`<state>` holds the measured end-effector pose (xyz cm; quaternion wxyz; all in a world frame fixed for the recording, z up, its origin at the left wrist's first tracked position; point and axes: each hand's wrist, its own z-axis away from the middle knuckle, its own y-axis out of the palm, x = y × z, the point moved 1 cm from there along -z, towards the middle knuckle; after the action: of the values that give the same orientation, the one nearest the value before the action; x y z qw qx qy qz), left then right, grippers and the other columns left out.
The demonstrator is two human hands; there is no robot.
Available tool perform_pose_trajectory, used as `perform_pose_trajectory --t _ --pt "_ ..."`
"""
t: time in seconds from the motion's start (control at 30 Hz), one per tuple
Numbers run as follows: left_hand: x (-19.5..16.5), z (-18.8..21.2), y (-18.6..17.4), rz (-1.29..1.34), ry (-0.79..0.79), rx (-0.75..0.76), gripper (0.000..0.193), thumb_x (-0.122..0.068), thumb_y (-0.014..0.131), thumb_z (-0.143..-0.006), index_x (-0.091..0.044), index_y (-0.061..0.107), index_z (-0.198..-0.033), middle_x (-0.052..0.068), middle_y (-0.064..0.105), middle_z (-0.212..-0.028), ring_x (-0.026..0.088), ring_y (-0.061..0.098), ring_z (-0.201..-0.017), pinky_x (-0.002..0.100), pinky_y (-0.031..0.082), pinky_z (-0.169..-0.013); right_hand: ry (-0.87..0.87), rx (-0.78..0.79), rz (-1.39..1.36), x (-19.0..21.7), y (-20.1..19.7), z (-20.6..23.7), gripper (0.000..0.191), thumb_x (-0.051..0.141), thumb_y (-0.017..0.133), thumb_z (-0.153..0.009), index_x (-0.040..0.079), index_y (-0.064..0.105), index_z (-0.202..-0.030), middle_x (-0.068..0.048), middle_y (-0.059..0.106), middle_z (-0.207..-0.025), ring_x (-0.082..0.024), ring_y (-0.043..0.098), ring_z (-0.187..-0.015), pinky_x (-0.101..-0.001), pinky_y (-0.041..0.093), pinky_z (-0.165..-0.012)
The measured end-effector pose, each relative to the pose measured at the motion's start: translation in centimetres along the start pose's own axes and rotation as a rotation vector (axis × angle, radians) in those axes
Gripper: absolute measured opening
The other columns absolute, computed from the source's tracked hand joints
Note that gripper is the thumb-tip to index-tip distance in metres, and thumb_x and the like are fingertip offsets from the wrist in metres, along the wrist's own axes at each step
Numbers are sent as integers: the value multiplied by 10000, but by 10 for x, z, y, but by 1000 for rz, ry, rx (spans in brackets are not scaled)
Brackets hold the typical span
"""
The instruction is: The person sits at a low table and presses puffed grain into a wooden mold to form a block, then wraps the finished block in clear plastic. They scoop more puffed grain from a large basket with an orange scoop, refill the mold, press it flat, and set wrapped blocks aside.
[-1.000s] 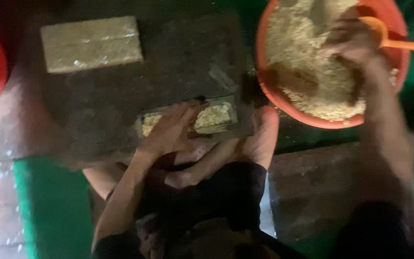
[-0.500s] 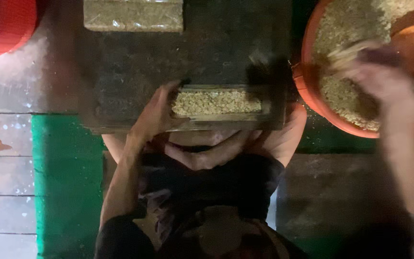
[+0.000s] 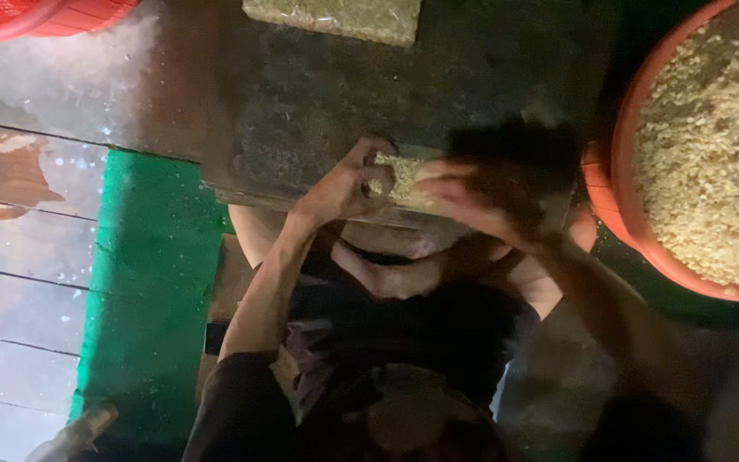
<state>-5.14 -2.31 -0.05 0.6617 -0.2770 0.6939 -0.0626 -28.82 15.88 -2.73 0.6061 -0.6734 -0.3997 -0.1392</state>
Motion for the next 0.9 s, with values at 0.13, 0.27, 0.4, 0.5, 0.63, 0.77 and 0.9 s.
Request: perform_pose_trajectory --t 0.13,0.27,0.4,0.5,0.63,0.77,0.9 --pt "2 -3 -3 -3 -31 0 103 -59 836 -809 -79 753 -867 122 544 -1454 297 591 -1301 368 617 -880 543 108 -344 -22 79 -52 198 109 606 -1006 26 692 -1164 -167 685 -1161 -288 638 -1036 -393 537 -900" --pt "-2 -5 -5 116 -167 45 94 -60 816 -805 -73 742 -862 121 524 -1458 267 638 -1218 369 619 -806 709 -32 -521 -34 91 -66 213 132 548 -1061 6 697 -1149 -187 703 -1051 -267 629 -918 -404 543 -835" --pt "-9 -5 -9 -29 102 -37 142 -29 855 -771 -48 730 -838 125 559 -1436 323 590 -1319 429 578 -982 393 398 177 -14 31 -51 256 92 595 -969 87 744 -1177 -113 723 -1100 -223 689 -951 -375 552 -870" --pt "-10 -4 -9 42 -1 7 121 19 793 -801 -43 708 -860 149 522 -1475 317 592 -1322 419 597 -924 115 259 262 15 -11 -41 223 100 653 -860 74 727 -1068 -89 715 -1066 -245 665 -1010 -375 532 -897" --pt "-13 -2 -6 114 -75 38 134 9 786 -786 -57 692 -854 150 507 -1478 293 600 -1283 398 618 -895 201 53 -119 31 -46 -12 165 140 674 -836 59 712 -974 -50 688 -1032 -242 626 -1041 -359 503 -899" --pt "-22 -3 0 -37 65 -28 179 6 850 -826 -52 681 -847 65 657 -1293 289 617 -1347 415 575 -924 836 86 -434 24 -56 29 160 174 640 -1015 25 686 -979 -67 638 -978 -239 626 -946 -345 492 -858" --pt "-34 -12 0 92 -49 6 154 -45 831 -804 -57 686 -855 140 603 -1341 279 645 -1203 404 572 -875 398 219 165 27 -64 54 191 -6 567 -894 11 697 -1033 -99 627 -1043 -291 618 -991 -375 504 -874"
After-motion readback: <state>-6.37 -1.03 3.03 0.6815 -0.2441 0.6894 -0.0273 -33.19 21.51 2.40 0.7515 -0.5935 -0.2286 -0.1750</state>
